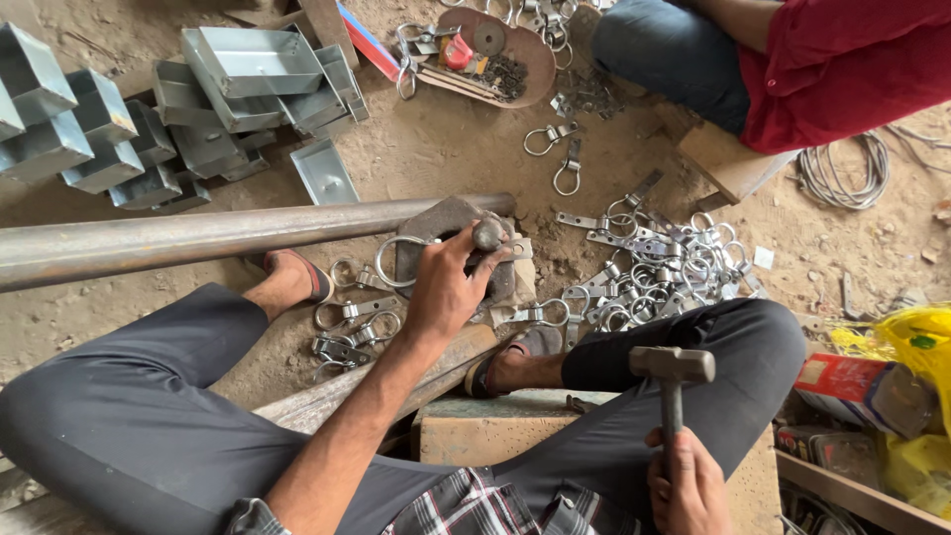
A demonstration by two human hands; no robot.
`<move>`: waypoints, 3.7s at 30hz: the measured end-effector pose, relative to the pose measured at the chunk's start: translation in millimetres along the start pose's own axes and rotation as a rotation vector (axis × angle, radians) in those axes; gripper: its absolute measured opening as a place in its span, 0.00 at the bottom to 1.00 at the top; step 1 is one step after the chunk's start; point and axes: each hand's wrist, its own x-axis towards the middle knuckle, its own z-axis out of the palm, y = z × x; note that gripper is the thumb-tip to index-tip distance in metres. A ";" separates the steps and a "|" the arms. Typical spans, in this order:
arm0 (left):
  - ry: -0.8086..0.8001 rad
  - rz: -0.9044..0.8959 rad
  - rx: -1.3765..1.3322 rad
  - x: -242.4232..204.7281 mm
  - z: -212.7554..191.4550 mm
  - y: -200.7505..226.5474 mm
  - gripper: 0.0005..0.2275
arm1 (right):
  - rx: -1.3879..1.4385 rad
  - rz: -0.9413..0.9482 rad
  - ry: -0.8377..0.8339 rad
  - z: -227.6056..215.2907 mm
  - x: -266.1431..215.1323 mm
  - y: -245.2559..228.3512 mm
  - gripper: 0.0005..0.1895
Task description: The person sits on the ground and repeatedly hammers a metal part placed on a stone anvil. They hold the part with their left hand and strike it with a hammer in their right hand. Another person in the background is also working with similar metal parts.
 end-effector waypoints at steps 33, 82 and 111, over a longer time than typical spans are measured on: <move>0.018 -0.024 -0.109 21.2 -0.9 21.1 0.11 | -0.382 -0.434 -0.095 37.7 8.7 -127.5 0.23; -0.082 -0.173 0.087 25.0 -11.5 11.7 0.11 | -0.016 0.098 0.012 10.8 6.9 -36.2 0.28; -0.062 -0.039 0.060 51.6 -15.6 18.2 0.15 | -0.388 -0.802 0.144 59.8 -23.6 -82.0 0.20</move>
